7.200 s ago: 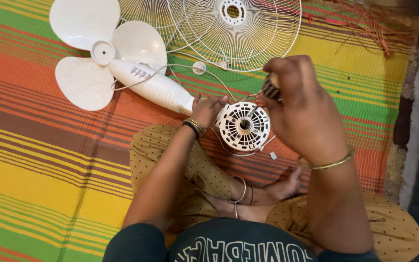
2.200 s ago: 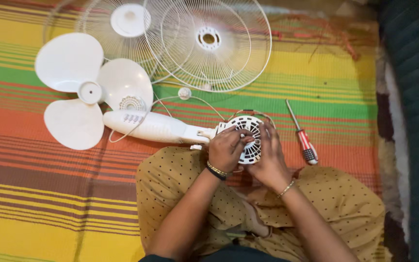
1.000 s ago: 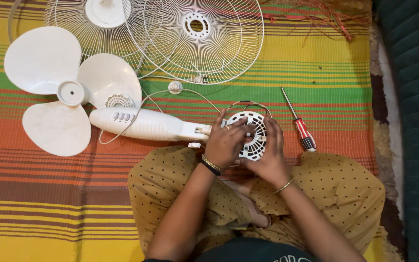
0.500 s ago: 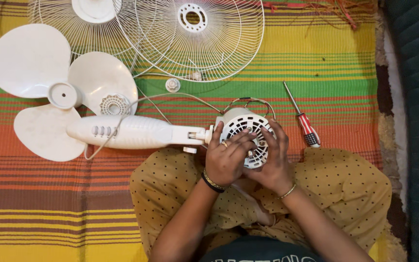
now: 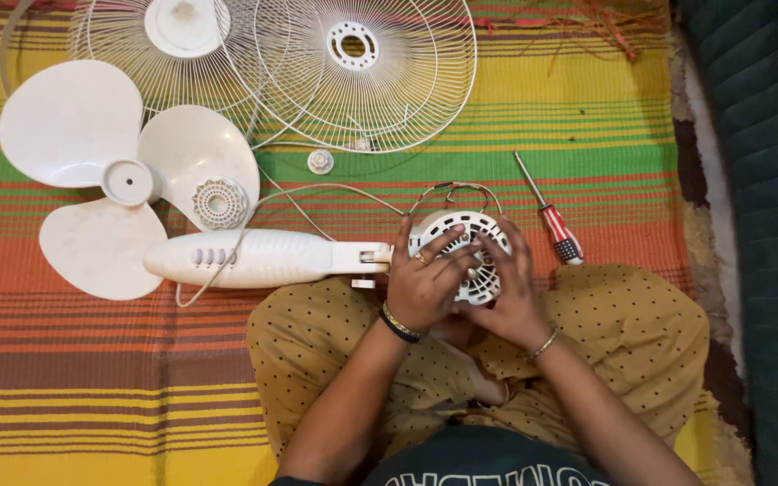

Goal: The person assembles a white pedestal fan by attaching the motor housing to the neck and securing it with a screwdriver. They then attach the front wire cage to the motor assembly.

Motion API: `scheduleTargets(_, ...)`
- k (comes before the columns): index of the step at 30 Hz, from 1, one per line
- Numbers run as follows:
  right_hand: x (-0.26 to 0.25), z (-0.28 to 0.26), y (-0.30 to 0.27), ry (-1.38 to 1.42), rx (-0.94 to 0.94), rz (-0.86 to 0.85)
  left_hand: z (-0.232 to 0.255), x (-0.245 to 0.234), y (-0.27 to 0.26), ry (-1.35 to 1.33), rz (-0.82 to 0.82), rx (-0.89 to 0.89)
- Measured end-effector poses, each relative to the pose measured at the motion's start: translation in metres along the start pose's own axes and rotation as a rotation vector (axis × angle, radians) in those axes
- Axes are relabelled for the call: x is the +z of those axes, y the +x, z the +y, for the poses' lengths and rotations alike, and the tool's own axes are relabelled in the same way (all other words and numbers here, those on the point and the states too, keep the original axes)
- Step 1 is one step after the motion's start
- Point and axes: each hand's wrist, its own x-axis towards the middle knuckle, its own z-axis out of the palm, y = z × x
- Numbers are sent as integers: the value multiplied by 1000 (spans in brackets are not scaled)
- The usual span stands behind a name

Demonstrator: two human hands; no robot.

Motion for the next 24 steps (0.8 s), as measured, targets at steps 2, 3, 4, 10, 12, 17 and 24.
scheduleTargets(2,2,0,1,83,-12,-9,-3,4,2,28,-7,1)
scheduleTargets(3,4,-3,1,-8,20,24,-4,4,2,44,-12,0)
scheduleTargets(4,9,-6,0,-99,52,59,-4,6,3,39,2,5)
scheduleTargets(10,22,-14,-1,-313,106,160,-8,6,8,-36,-121,-71)
scheduleTargets(12,21,-12,6,-248,79,161,-17,0,9,-73,-235,-121)
scheduleTargets(17,9,-12,14,-126,43,132,-59,-22,-2,-77,-385,-427)
scheduleTargets(24,7,-24,25,111,114,137,-67,-1,-4,10,-761,-720)
